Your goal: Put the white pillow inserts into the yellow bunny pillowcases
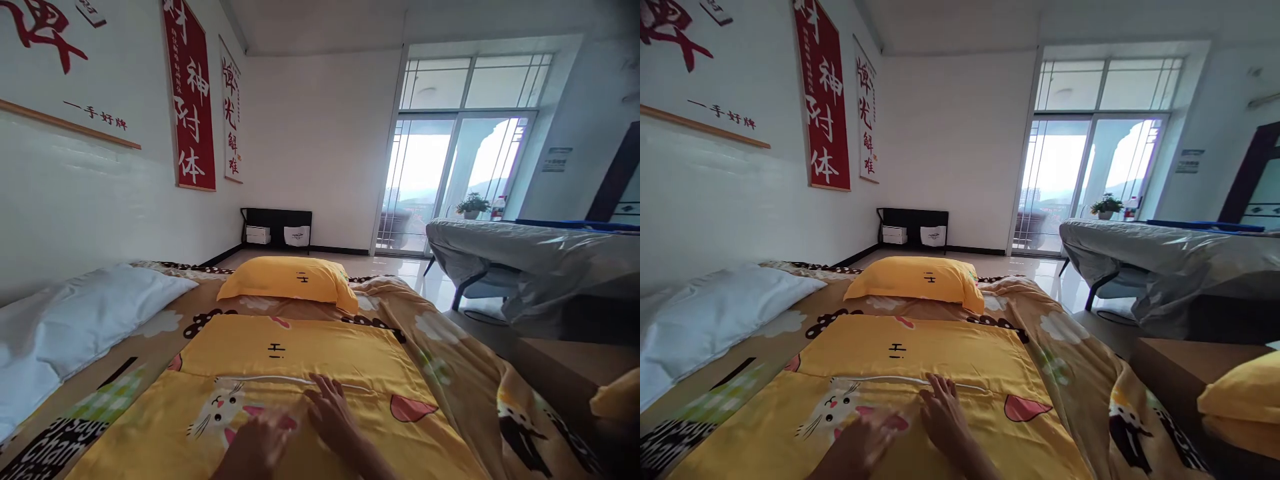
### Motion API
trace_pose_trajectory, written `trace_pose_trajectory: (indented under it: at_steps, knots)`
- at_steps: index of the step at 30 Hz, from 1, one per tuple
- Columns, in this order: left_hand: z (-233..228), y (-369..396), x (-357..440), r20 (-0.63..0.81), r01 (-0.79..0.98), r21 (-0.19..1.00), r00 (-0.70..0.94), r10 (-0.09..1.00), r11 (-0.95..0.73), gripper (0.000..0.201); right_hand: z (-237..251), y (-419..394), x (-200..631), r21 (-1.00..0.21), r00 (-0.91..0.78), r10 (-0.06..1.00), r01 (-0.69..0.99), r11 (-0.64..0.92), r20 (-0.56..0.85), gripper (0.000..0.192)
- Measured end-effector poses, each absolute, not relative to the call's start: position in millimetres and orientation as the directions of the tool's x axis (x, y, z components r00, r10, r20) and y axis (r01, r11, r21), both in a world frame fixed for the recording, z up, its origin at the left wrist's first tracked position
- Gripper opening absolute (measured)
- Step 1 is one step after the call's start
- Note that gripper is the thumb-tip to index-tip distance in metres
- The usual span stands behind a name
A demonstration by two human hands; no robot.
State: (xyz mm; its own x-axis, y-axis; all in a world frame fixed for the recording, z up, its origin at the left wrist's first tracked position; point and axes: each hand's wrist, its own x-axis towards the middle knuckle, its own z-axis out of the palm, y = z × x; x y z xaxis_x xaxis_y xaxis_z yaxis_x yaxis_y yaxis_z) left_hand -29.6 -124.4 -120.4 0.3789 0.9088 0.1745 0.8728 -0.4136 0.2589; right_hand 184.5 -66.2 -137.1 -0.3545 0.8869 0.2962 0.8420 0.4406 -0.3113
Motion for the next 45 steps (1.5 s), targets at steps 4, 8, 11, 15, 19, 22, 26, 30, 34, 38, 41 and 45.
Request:
trace_pose_trajectory:
  at_steps: [4, 8, 11, 15, 19, 22, 26, 30, 34, 38, 41, 45]
  knots:
    - [-120, -94, -8, 0.130, 0.898, 0.285, 0.310, 0.942, -0.335, 0.055, -139, -69, 199, -0.305, -0.344, 0.866, 0.835, 0.459, 0.362, 0.027]
    - [-134, -101, -8, 0.118, 0.882, 0.255, 0.379, 0.918, -0.396, 0.058, -142, -73, 201, -0.290, -0.332, 0.853, 0.837, 0.463, 0.403, 0.028]
    - [-133, -108, -9, 0.110, 0.889, 0.250, 0.368, 0.923, -0.384, 0.058, -145, -72, 200, -0.270, -0.320, 0.865, 0.857, 0.438, 0.387, 0.029]
    - [-115, -107, -7, 0.050, 0.897, 0.251, 0.362, 0.931, -0.363, 0.058, -151, -65, 201, -0.257, -0.328, 0.870, 0.863, 0.434, 0.368, 0.038]
    - [-92, -95, 1, -0.065, 0.896, 0.234, 0.402, 0.913, -0.378, 0.055, -157, -60, 195, -0.196, -0.311, 0.873, 0.894, 0.403, 0.375, 0.028]
    - [-95, -85, 14, 0.027, 0.898, 0.188, 0.401, 0.916, -0.398, 0.053, -163, -58, 192, -0.195, -0.288, 0.867, 0.900, 0.390, 0.408, 0.024]
    - [-129, -76, 25, 0.122, 0.867, 0.237, 0.420, 0.899, -0.438, 0.052, -171, -59, 194, -0.311, -0.264, 0.839, 0.842, 0.441, 0.476, 0.022]
    - [-152, -67, 21, 0.160, 0.834, 0.266, 0.456, 0.875, -0.484, 0.048, -165, -58, 197, -0.406, -0.246, 0.818, 0.771, 0.490, 0.521, 0.017]
    - [-151, -65, 21, 0.120, 0.849, 0.238, 0.456, 0.882, -0.472, 0.053, -137, -40, 188, -0.282, -0.255, 0.913, 0.894, 0.348, 0.317, 0.016]
    - [-143, -72, 26, 0.065, 0.879, 0.239, 0.410, 0.910, -0.413, 0.058, -115, -6, 164, -0.169, -0.270, 0.943, 0.938, 0.303, 0.196, 0.041]
    - [-138, -74, 29, 0.039, 0.881, 0.247, 0.408, 0.912, -0.404, 0.056, -112, 17, 147, -0.148, -0.296, 0.939, 0.935, 0.322, 0.174, 0.036]
    - [-135, -75, 30, 0.032, 0.869, 0.257, 0.430, 0.902, -0.423, 0.042, -117, 32, 138, -0.118, -0.324, 0.927, 0.930, 0.349, 0.190, 0.032]
